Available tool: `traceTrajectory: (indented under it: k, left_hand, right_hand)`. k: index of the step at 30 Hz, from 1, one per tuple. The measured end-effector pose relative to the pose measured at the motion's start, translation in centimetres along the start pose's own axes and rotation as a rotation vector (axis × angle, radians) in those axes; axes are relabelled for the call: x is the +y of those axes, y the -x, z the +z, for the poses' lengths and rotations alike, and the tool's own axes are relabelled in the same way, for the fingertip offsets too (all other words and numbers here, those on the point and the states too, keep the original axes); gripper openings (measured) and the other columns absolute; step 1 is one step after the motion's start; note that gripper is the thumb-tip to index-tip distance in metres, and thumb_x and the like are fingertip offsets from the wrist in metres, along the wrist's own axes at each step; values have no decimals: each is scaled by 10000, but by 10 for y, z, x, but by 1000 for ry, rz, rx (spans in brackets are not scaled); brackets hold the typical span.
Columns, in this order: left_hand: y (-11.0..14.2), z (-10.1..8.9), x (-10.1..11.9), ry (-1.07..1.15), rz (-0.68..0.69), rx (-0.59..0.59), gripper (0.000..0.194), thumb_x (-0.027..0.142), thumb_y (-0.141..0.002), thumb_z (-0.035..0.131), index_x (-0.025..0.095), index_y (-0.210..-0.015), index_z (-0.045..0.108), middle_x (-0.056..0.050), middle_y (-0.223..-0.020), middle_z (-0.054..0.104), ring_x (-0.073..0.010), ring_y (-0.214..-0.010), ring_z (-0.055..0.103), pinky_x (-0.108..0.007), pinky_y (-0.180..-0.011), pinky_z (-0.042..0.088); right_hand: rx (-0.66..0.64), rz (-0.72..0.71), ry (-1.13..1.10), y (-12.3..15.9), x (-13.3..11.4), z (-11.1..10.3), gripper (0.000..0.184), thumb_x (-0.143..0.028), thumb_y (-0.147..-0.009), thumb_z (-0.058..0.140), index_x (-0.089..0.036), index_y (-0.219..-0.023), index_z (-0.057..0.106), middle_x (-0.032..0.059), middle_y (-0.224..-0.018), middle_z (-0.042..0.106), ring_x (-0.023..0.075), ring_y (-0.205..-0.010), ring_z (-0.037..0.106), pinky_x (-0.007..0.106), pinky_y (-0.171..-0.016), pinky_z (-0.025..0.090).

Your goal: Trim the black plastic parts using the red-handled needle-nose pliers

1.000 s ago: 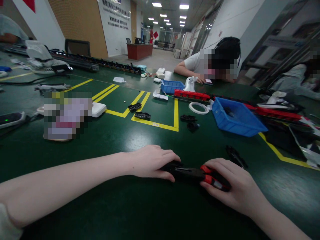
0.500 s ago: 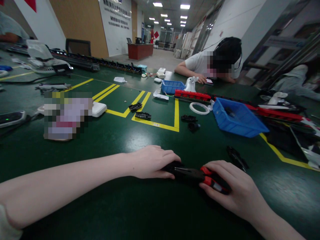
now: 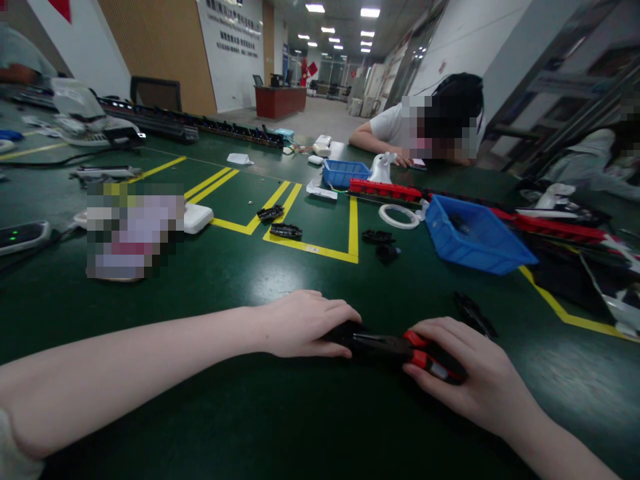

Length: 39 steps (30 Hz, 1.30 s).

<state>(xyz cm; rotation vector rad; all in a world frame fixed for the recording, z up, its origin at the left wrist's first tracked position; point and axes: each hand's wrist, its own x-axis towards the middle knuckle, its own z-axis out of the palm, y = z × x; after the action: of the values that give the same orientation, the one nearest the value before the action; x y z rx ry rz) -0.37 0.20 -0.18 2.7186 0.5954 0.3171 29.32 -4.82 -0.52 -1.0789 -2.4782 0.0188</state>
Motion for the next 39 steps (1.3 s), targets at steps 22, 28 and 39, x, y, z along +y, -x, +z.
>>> traceTrajectory:
  k: [22, 28, 39]
  left_hand:
    - [0, 0, -1, 6, 13, 4, 403, 447, -939, 607, 173, -1221, 517, -48, -1111, 664, -176, -809, 651, -304, -716, 480]
    - [-1, 0, -1, 0, 2, 2, 404, 446, -936, 610, 174, -1221, 520, -35, -1105, 663, -181, -798, 650, -311, -703, 478]
    - [0, 0, -2, 12, -10, -6, 406, 450, -942, 599, 187, -1237, 508, -43, -1125, 655, -181, -803, 649, -299, -677, 464]
  right_hand:
    - [57, -31, 93, 2, -1, 5, 393, -366, -816, 690, -220, -1168, 592, 99, -1047, 705, 252, -920, 677, 400, -762, 554]
    - [55, -19, 90, 2, 1, 4, 395, -347, -819, 693, -215, -1173, 578, 102, -1046, 692, 252, -925, 672, 396, -764, 552]
    - [63, 8, 23, 1, -6, 3, 338, -361, -816, 691, -236, -1118, 603, 77, -986, 710, 233, -849, 684, 366, -707, 555]
